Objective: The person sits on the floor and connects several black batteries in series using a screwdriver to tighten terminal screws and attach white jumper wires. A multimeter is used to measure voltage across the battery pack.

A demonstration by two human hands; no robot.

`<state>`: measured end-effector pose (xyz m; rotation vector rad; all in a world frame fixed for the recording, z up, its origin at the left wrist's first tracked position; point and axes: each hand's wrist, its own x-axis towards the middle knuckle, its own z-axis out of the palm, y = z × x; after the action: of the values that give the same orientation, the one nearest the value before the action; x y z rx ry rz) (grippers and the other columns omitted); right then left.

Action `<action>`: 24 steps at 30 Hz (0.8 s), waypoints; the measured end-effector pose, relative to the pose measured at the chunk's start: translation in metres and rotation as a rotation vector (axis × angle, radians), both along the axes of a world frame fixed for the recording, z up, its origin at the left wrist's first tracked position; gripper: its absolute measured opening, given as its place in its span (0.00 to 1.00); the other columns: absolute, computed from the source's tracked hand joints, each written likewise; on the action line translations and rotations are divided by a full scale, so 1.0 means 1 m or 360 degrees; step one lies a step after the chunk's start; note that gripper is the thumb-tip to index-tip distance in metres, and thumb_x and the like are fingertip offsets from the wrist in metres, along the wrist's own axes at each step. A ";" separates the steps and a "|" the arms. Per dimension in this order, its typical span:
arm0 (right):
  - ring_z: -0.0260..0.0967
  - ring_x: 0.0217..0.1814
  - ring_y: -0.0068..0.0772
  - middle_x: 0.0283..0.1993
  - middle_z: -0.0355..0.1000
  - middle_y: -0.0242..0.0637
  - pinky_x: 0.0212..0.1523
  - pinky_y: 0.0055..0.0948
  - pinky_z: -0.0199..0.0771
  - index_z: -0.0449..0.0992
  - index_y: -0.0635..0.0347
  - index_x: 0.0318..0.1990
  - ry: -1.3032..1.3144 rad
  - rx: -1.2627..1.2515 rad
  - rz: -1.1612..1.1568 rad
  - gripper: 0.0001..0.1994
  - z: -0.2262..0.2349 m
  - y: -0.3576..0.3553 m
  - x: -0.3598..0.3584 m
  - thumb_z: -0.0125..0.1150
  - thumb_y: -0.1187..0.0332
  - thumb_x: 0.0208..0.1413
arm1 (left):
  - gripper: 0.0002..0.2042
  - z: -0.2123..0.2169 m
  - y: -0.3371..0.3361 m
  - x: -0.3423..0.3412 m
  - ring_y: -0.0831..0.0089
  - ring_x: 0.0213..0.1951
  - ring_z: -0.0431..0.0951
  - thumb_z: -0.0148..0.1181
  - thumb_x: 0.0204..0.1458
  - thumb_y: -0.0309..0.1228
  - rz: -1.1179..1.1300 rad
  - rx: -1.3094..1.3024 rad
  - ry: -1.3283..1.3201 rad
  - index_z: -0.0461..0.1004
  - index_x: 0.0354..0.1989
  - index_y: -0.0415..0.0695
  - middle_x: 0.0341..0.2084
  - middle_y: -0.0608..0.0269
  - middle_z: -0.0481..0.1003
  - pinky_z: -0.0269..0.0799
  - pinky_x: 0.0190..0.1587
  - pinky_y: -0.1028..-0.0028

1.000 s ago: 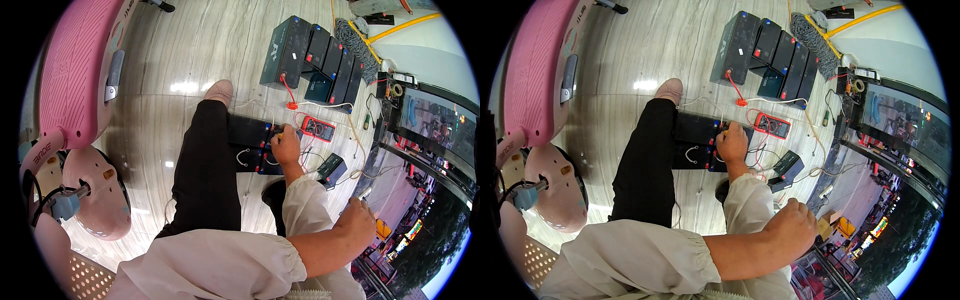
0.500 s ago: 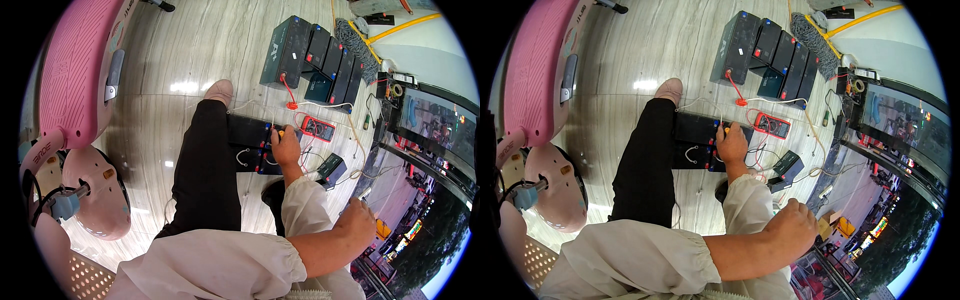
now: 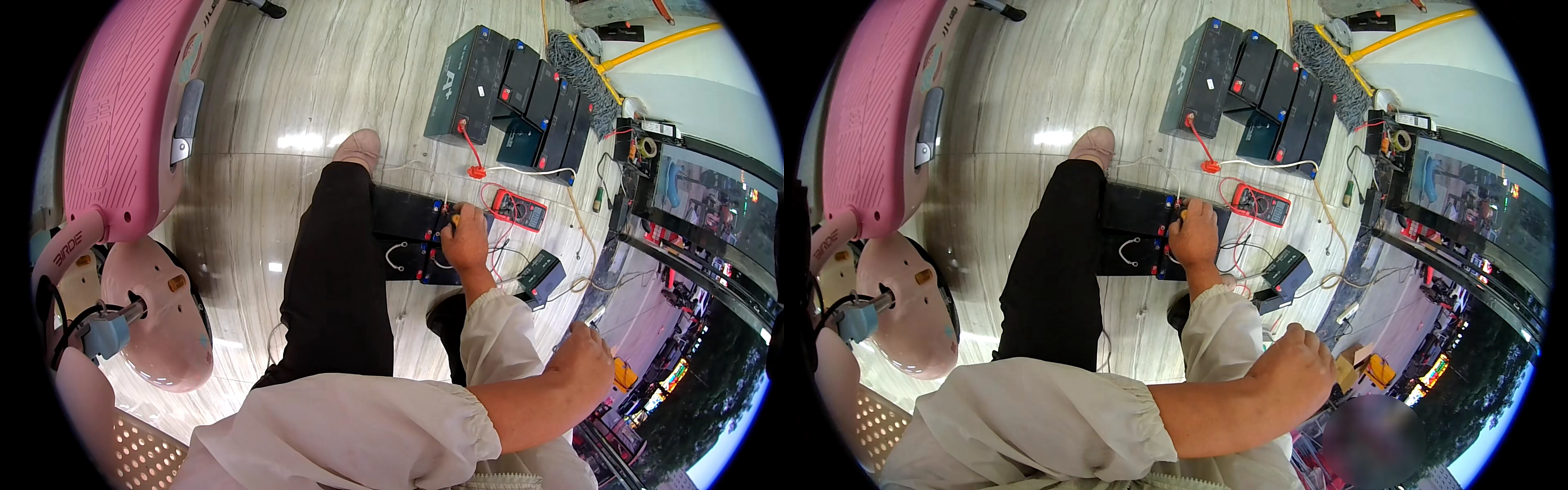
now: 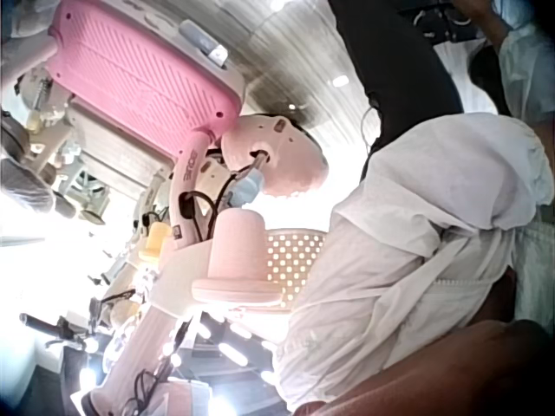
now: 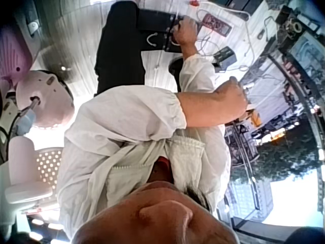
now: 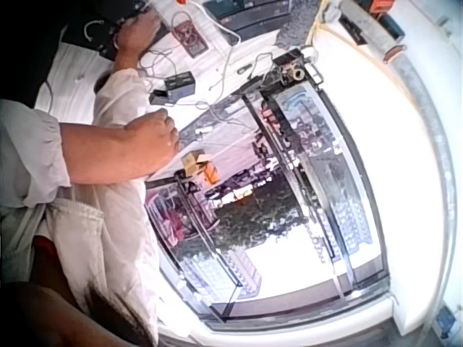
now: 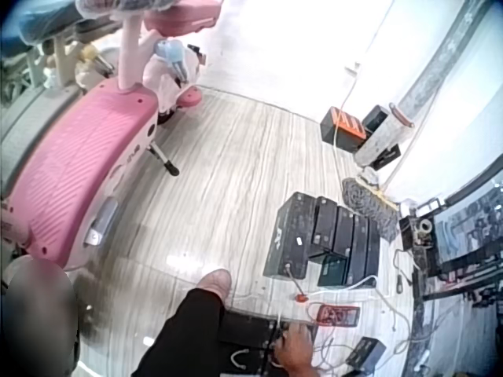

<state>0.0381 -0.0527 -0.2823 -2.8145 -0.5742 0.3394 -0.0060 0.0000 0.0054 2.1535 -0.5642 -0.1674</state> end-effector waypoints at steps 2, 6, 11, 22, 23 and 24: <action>0.74 0.46 0.59 0.44 0.74 0.52 0.43 0.54 0.74 0.67 0.59 0.48 -0.0065 -0.0022 0.0056 0.15 -0.001 -0.001 -0.004 0.62 0.64 0.57 | 0.09 0.000 0.000 -0.001 0.69 0.35 0.76 0.59 0.51 0.32 -0.0012 0.0006 0.0022 0.81 0.36 0.43 0.30 0.65 0.79 0.66 0.37 0.67; 0.75 0.43 0.59 0.43 0.73 0.49 0.41 0.55 0.75 0.68 0.57 0.47 0.0384 -0.0191 -0.0377 0.14 0.003 0.019 -0.004 0.61 0.64 0.58 | 0.09 -0.004 -0.007 -0.001 0.67 0.36 0.77 0.59 0.50 0.32 0.0008 -0.0024 0.0087 0.80 0.36 0.42 0.30 0.63 0.79 0.68 0.39 0.67; 0.75 0.44 0.59 0.43 0.72 0.49 0.42 0.54 0.76 0.68 0.54 0.48 0.0258 -0.0101 -0.0273 0.12 -0.006 -0.012 -0.005 0.60 0.65 0.59 | 0.10 -0.010 0.011 0.007 0.65 0.36 0.78 0.60 0.48 0.31 0.0213 -0.0012 -0.0134 0.78 0.37 0.41 0.31 0.61 0.79 0.70 0.41 0.65; 0.78 0.45 0.55 0.48 0.73 0.50 0.46 0.49 0.80 0.67 0.58 0.49 0.0608 -0.0081 -0.0043 0.11 0.000 -0.012 0.018 0.56 0.66 0.62 | 0.19 -0.062 0.168 0.092 0.51 0.50 0.81 0.60 0.60 0.36 0.0465 -0.0185 0.0791 0.74 0.57 0.39 0.47 0.44 0.80 0.76 0.51 0.62; 0.78 0.45 0.57 0.46 0.73 0.51 0.45 0.51 0.79 0.66 0.58 0.48 0.0597 -0.0082 -0.0047 0.11 -0.001 -0.021 0.019 0.56 0.66 0.62 | 0.19 -0.081 0.175 0.101 0.51 0.50 0.81 0.59 0.61 0.36 0.0492 -0.0039 0.0795 0.75 0.57 0.38 0.46 0.44 0.80 0.75 0.52 0.62; 0.77 0.45 0.58 0.44 0.73 0.52 0.44 0.53 0.78 0.66 0.57 0.48 0.0582 -0.0087 -0.0042 0.11 -0.003 -0.030 0.018 0.57 0.67 0.61 | 0.18 -0.104 0.182 0.110 0.50 0.50 0.81 0.58 0.61 0.35 0.0527 0.0103 0.0792 0.75 0.56 0.38 0.45 0.43 0.80 0.75 0.52 0.62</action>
<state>0.0560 -0.0828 -0.2852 -2.7078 -0.4497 0.8519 0.1038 0.1820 -0.0985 2.1240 0.0842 -0.5234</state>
